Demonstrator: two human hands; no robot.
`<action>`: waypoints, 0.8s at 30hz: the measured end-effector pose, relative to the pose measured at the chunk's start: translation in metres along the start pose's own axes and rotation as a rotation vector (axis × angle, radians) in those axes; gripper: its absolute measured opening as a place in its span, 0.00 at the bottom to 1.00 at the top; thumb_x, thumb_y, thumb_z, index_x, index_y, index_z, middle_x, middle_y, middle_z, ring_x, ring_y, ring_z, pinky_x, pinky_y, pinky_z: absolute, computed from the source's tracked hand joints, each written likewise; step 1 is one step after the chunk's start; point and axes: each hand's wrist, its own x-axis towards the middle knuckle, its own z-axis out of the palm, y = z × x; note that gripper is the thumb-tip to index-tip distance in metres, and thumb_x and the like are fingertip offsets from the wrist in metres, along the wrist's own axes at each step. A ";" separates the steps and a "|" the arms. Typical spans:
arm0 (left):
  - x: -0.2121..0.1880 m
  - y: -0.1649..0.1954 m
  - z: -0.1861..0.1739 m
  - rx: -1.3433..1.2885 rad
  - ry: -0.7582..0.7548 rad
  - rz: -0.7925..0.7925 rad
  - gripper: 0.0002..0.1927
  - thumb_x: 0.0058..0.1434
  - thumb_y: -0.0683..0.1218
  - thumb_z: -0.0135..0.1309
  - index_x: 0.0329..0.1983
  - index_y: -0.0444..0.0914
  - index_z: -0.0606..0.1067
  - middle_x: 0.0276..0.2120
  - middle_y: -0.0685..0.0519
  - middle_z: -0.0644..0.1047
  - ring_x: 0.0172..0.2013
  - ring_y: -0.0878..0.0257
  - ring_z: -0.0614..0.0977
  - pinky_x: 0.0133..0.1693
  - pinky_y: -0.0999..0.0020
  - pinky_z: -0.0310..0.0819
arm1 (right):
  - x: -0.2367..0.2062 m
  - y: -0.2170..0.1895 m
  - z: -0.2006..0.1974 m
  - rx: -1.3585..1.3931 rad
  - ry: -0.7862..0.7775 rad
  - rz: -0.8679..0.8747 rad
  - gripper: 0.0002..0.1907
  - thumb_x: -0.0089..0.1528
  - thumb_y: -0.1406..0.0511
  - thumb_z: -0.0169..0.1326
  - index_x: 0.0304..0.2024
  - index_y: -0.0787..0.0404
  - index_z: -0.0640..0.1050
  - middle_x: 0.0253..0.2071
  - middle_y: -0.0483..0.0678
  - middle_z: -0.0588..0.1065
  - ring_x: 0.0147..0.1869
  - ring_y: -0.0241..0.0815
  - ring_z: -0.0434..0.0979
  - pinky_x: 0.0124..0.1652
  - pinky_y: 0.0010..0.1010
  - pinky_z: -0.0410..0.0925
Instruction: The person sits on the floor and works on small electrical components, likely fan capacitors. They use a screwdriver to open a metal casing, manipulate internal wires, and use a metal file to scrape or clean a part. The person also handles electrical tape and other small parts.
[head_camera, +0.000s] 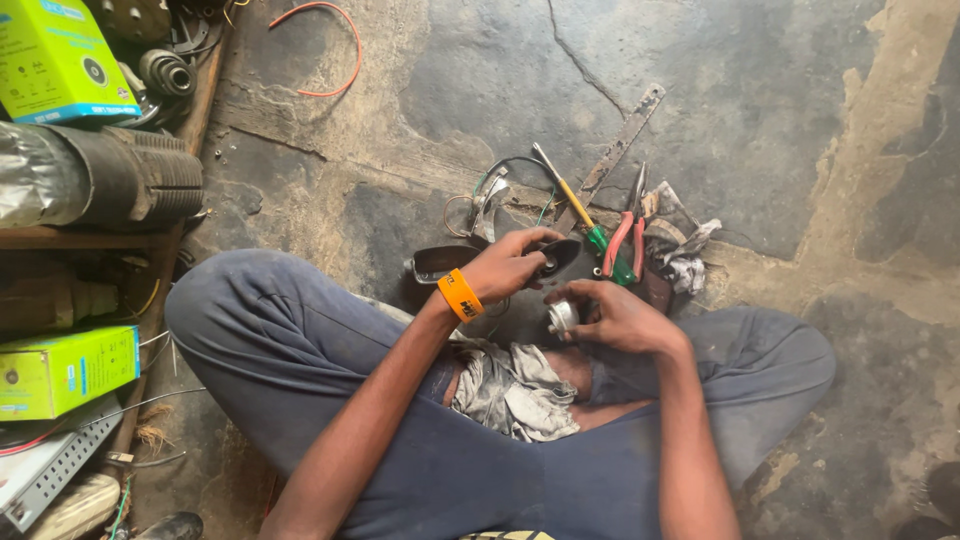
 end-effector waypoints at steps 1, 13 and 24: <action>0.000 0.002 0.000 0.020 -0.010 0.006 0.20 0.63 0.40 0.45 0.58 0.32 0.74 0.37 0.52 0.77 0.31 0.69 0.76 0.34 0.74 0.73 | 0.001 -0.001 0.000 0.006 0.011 0.010 0.27 0.55 0.72 0.63 0.57 0.61 0.75 0.52 0.45 0.79 0.54 0.35 0.79 0.52 0.28 0.72; -0.010 0.017 0.005 -0.029 -0.047 0.025 0.19 0.63 0.42 0.49 0.57 0.34 0.75 0.41 0.55 0.80 0.36 0.73 0.78 0.36 0.77 0.73 | 0.003 0.005 0.001 0.111 0.130 0.026 0.22 0.60 0.68 0.61 0.56 0.65 0.74 0.48 0.47 0.80 0.51 0.35 0.78 0.52 0.30 0.72; -0.011 0.006 0.007 -0.133 -0.129 0.089 0.20 0.60 0.41 0.50 0.56 0.32 0.75 0.40 0.55 0.78 0.38 0.72 0.77 0.40 0.76 0.73 | 0.003 0.015 0.002 0.306 0.148 -0.001 0.24 0.61 0.72 0.58 0.61 0.65 0.72 0.47 0.45 0.81 0.51 0.33 0.78 0.52 0.28 0.71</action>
